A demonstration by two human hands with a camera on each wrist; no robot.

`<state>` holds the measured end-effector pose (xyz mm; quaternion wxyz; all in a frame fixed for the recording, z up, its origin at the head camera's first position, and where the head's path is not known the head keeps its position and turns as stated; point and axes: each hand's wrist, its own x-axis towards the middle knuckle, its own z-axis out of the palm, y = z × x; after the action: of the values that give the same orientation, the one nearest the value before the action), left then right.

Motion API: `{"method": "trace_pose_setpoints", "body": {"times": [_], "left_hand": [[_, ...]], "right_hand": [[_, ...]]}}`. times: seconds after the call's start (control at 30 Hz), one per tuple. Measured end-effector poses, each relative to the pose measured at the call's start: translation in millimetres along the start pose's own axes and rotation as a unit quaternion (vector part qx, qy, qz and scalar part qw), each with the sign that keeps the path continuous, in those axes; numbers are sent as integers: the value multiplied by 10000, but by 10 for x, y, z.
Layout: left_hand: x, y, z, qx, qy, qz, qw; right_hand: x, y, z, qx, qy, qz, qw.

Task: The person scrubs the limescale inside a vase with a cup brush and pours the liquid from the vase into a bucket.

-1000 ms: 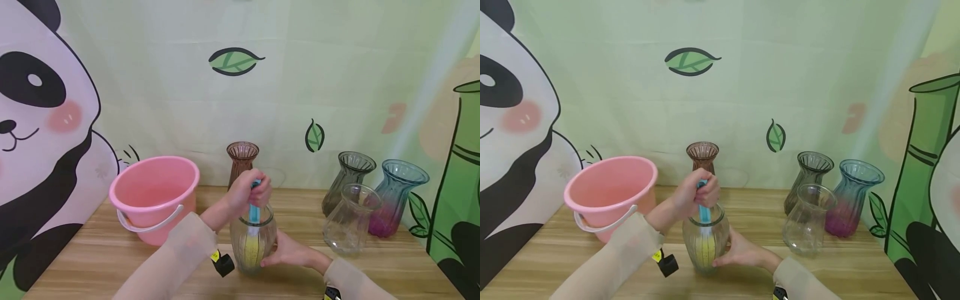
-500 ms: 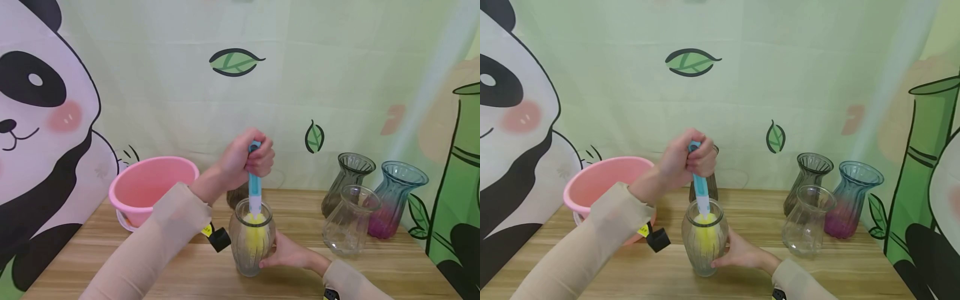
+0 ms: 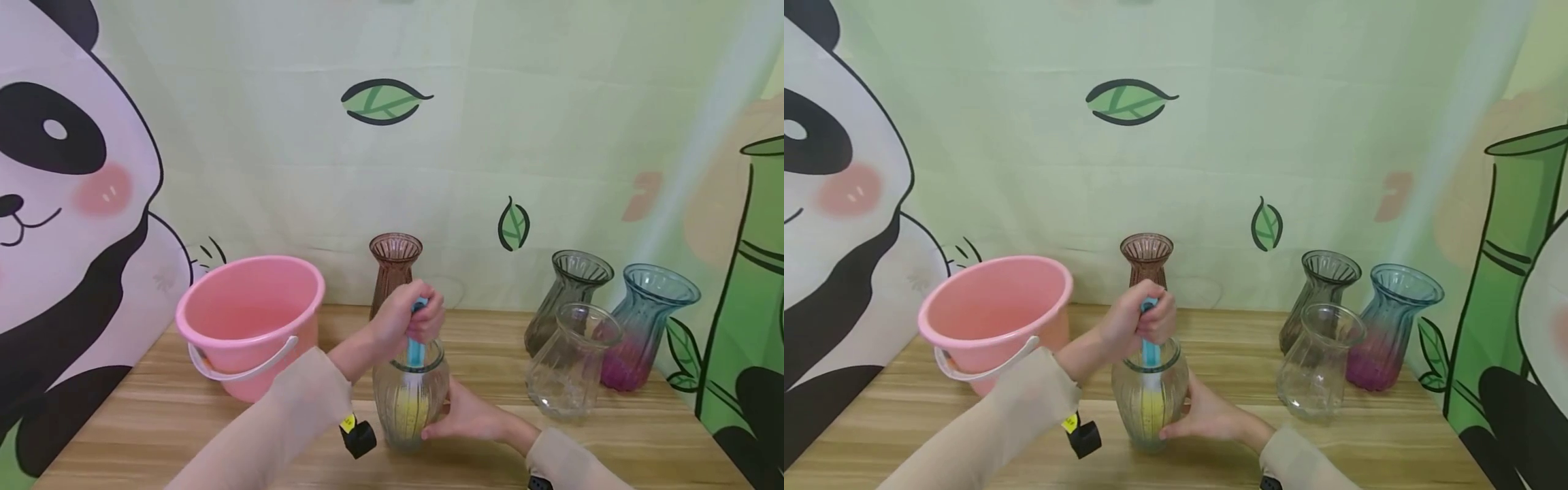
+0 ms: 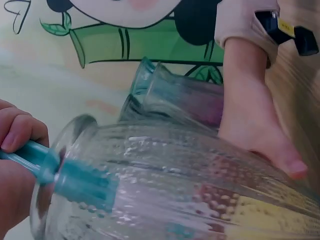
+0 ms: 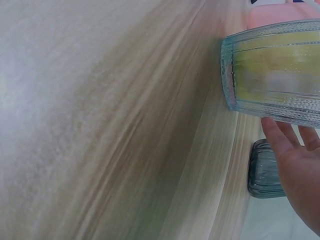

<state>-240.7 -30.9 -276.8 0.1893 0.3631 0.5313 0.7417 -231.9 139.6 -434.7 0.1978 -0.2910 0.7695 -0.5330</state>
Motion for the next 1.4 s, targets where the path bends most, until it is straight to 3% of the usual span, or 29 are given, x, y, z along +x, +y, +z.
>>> {"method": "trace_pose_setpoints", "body": {"times": [0.13,0.33,0.53,0.73,0.9,1.07,1.27,1.4], "left_hand": [[-29,-106,-51,16,94,165,9998],[-40,-122,-45,85,-55,221,9997],[-56,-123,-28,107,-69,263,9996],[-61,-72,-26,-49,-110,268,9996],[-34,82,1,-187,-205,199,9994],[57,355,61,-287,-365,21,9989],[158,674,145,-162,-459,241,9985],[157,714,174,-109,-446,222,9987]], "right_hand": [[-11,-12,-1,-241,-100,32,9997],[-37,-24,-57,-589,-410,-138,9973],[-25,-7,-72,-243,-481,-159,9984],[-34,-18,-39,88,-293,-53,9995],[-34,-28,-9,189,-165,-105,9996],[-31,-11,14,101,-22,-156,9998],[-31,-10,23,101,45,-100,9999],[-29,-9,33,152,24,-98,9998]]}}
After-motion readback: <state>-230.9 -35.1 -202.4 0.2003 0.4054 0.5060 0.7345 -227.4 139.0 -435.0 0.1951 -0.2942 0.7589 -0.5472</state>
